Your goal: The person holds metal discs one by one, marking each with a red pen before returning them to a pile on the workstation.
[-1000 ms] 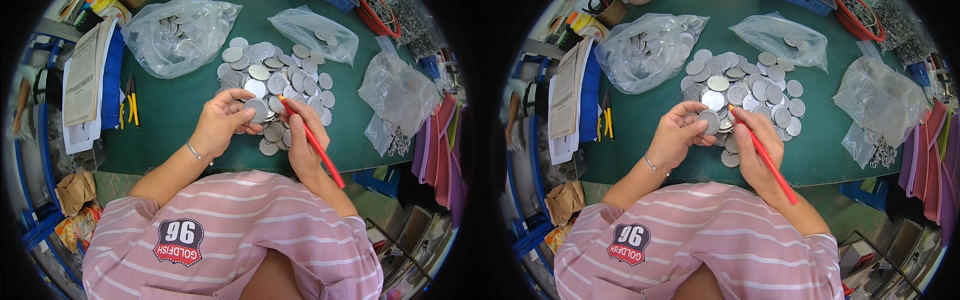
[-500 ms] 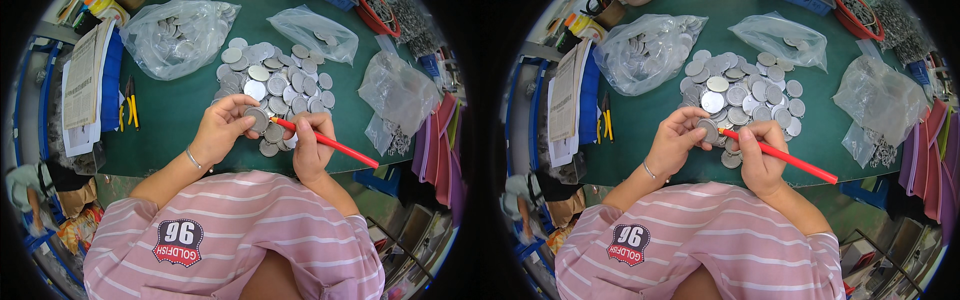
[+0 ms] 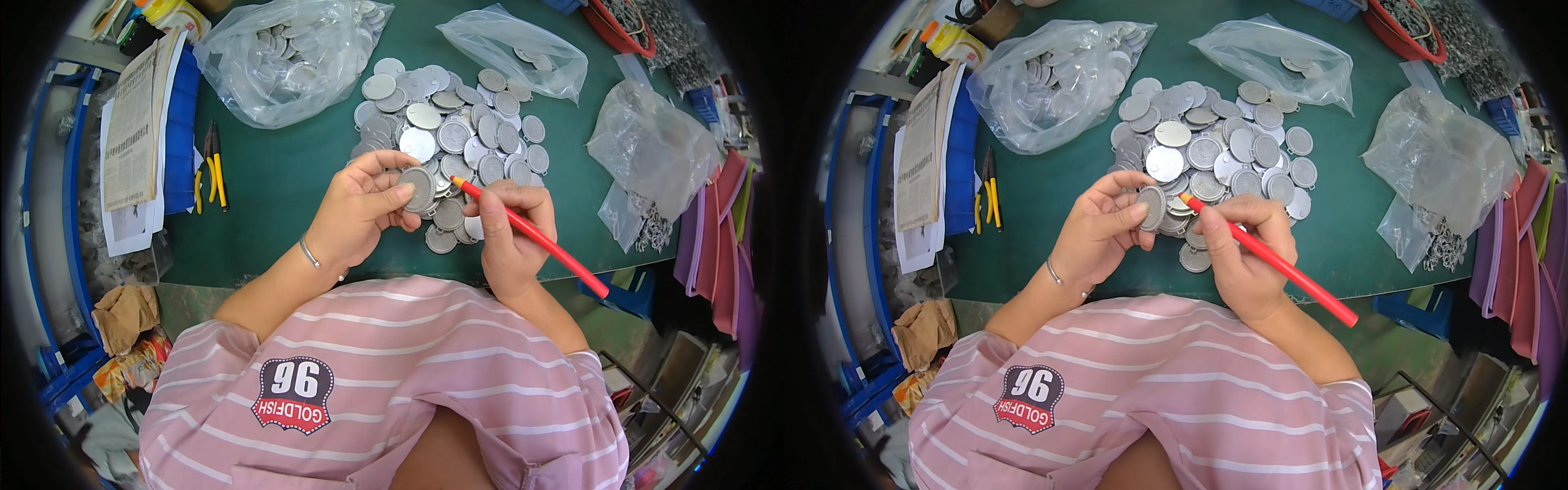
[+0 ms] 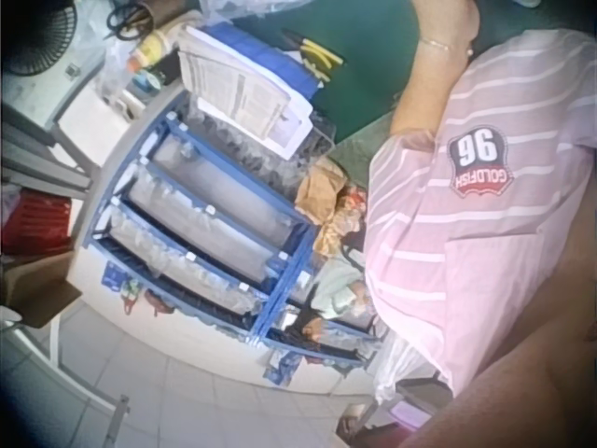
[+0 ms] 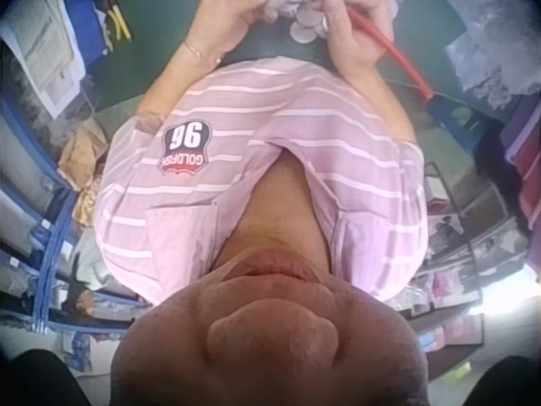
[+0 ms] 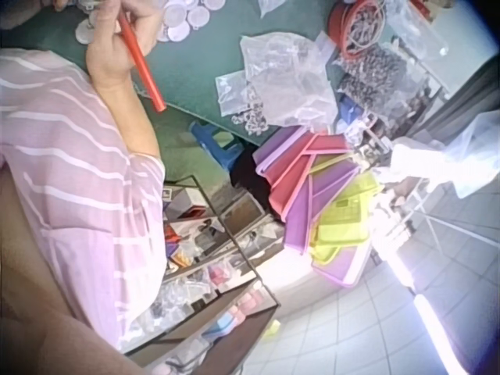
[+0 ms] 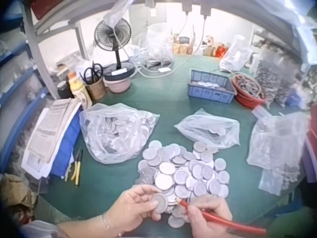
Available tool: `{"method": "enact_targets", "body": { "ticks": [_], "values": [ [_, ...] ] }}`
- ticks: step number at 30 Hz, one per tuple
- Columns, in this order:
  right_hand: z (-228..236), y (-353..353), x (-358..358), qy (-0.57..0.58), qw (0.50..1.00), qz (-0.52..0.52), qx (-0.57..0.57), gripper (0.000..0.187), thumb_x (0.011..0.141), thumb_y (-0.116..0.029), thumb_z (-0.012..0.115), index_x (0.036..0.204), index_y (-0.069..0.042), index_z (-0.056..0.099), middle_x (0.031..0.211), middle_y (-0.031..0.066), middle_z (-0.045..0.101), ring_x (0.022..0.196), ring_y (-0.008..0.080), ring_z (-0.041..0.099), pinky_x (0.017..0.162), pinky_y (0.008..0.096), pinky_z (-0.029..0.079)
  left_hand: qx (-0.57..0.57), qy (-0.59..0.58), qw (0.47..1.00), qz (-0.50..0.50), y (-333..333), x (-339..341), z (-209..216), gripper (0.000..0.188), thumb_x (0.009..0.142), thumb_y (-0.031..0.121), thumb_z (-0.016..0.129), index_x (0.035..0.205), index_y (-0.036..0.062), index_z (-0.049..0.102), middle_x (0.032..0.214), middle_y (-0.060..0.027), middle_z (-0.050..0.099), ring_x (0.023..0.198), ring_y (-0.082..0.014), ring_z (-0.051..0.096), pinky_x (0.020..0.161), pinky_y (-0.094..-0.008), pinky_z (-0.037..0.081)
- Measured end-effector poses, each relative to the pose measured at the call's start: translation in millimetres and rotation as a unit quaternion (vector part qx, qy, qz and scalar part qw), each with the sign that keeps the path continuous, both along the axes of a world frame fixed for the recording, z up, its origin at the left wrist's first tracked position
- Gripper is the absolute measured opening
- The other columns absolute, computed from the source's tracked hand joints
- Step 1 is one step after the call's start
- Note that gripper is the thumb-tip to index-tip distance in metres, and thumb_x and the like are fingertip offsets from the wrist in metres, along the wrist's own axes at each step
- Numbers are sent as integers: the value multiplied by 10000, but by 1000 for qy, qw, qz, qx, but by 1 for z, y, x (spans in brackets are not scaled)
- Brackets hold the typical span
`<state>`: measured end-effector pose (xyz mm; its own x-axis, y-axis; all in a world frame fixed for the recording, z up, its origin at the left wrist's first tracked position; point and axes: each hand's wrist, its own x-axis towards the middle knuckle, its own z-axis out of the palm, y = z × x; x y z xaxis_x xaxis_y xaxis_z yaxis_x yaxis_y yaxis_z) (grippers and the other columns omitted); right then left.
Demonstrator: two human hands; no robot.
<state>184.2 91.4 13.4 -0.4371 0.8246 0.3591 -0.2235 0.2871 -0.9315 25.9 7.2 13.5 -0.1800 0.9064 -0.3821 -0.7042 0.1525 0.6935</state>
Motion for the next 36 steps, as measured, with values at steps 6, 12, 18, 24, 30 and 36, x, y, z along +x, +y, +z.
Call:
{"method": "enact_targets", "body": {
  "ticks": [6, 12, 18, 24, 30, 36],
  "values": [
    [-4, 3, 4, 10, 997, 38, 67, 107, 826, 10, 550, 796, -21, 452, 649, 83, 572, 571, 133, 500, 572, 264, 403, -5, -2, 1000, 7, -1, -1, -2, 305, 817, 35, 592, 1102, -4, 492, 834, -92, 609, 619, -137, 591, 562, -245, 505],
    [-2, 0, 0, -7, 996, 38, 79, 106, 814, 13, 557, 775, -19, 463, 645, 76, 561, 570, 141, 483, 573, 267, 395, 1, 32, 999, 11, -2, 0, -3, 302, 809, 32, 604, 1092, 0, 505, 845, -95, 614, 634, -136, 597, 569, -241, 513],
    [-1, -1, -1, -42, 995, 56, 73, 101, 850, 7, 494, 783, -25, 425, 639, 84, 530, 570, 124, 471, 549, 253, 381, 13, 61, 998, 1, -4, 0, -4, 301, 809, 39, 609, 1089, -1, 508, 852, -96, 616, 647, -139, 603, 574, -243, 514],
    [-7, -3, 0, -79, 996, 39, -22, 107, 825, 10, 552, 757, -17, 474, 623, 58, 543, 550, 114, 472, 506, 244, 383, 9, 49, 999, 0, -3, 3, 5, 257, 823, 16, 568, 1069, -15, 503, 798, -88, 614, 624, -131, 607, 573, -242, 516],
    [-9, -2, 0, -13, 998, 19, 52, 110, 808, 27, 557, 758, -24, 473, 639, 59, 546, 569, 128, 474, 547, 258, 381, -24, 37, 999, 16, -2, 0, -1, 276, 825, 35, 573, 1076, -23, 474, 826, -104, 614, 623, -143, 610, 566, -253, 518],
    [-7, -2, 2, -45, 994, 37, 94, 120, 784, 36, 571, 759, -29, 473, 668, 74, 548, 587, 167, 474, 604, 287, 378, -35, 46, 998, 19, -2, 1, 0, 275, 816, 38, 581, 1065, -19, 479, 858, -111, 617, 625, -147, 606, 561, -250, 515]
  ]
}}
